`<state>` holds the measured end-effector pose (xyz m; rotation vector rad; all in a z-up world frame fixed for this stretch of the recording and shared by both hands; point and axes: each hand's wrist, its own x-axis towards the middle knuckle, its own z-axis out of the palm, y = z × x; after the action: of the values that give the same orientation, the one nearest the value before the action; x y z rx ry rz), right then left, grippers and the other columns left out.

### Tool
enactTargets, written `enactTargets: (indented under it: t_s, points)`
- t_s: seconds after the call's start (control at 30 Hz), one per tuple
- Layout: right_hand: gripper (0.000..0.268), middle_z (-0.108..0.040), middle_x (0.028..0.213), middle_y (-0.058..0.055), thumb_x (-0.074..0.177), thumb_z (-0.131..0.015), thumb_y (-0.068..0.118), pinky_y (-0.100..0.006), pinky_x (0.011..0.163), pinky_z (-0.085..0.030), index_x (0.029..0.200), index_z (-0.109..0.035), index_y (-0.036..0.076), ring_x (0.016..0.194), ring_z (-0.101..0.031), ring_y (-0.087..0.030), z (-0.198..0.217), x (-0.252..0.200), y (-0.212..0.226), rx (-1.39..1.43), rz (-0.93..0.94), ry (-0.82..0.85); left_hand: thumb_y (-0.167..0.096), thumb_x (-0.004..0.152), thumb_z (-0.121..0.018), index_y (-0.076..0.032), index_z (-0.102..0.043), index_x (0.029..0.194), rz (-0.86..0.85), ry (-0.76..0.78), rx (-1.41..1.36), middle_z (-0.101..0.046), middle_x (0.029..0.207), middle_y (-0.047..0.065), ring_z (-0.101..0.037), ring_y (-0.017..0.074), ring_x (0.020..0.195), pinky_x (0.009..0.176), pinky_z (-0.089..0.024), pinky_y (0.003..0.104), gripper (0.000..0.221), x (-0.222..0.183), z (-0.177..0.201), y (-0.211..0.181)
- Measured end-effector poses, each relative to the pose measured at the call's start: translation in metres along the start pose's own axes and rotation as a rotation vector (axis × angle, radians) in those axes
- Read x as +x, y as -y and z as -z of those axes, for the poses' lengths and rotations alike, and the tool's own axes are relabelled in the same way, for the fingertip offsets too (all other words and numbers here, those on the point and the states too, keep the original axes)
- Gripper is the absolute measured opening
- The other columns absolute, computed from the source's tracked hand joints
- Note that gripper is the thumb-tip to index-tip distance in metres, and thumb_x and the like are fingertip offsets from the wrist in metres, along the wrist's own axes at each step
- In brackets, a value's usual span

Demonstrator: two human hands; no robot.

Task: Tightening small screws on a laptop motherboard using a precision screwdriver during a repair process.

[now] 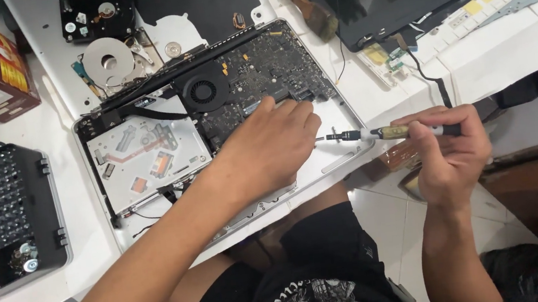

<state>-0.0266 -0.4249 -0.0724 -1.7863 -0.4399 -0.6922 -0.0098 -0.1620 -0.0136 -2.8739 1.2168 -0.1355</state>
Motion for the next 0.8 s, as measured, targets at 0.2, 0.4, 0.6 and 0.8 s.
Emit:
enactTargets:
  t_s: [0.2,0.4,0.6,0.8]
  points:
    - [0.007,-0.067,0.095,-0.021,0.109,-0.057,0.0,-0.028,0.068,-0.058,0.107,-0.051,0.0,0.087,-0.073,-0.029,-0.001,-0.003,-0.006,0.117,-0.072,-0.044,0.013,0.071,-0.056,-0.01,-0.059,0.09,0.001,-0.045,-0.028,-0.059,0.09,0.007,-0.057,0.0272,0.081,0.078,-0.043,0.043,0.031,-0.002,0.001,-0.002]
    - [0.01,-0.067,0.095,-0.02,0.108,-0.06,0.005,-0.027,0.069,-0.057,0.106,-0.051,0.003,0.089,-0.074,-0.03,-0.002,-0.004,-0.011,0.146,-0.081,-0.035,0.012,0.076,-0.055,-0.011,-0.058,0.089,-0.02,-0.074,-0.031,-0.057,0.089,0.006,-0.055,0.0261,0.079,0.076,-0.043,0.041,0.027,-0.003,0.002,-0.003]
    - [0.009,-0.067,0.093,-0.018,0.107,-0.061,0.007,-0.025,0.068,-0.054,0.105,-0.052,0.005,0.087,-0.072,-0.027,-0.005,-0.004,-0.013,0.23,-0.141,-0.063,0.016,0.072,-0.055,-0.01,-0.059,0.092,-0.014,-0.001,-0.057,-0.059,0.093,0.007,-0.057,0.0254,0.082,0.08,-0.043,0.042,0.033,-0.002,0.011,-0.003]
    - [0.013,-0.065,0.095,-0.013,0.108,-0.062,0.011,-0.025,0.065,-0.053,0.108,-0.049,0.008,0.09,-0.071,-0.025,-0.006,0.012,-0.001,0.325,-0.1,-0.053,0.013,0.074,-0.054,-0.011,-0.058,0.09,-0.042,-0.139,0.093,-0.056,0.089,0.006,-0.054,0.0247,0.078,0.075,-0.043,0.041,0.03,-0.002,0.028,-0.002]
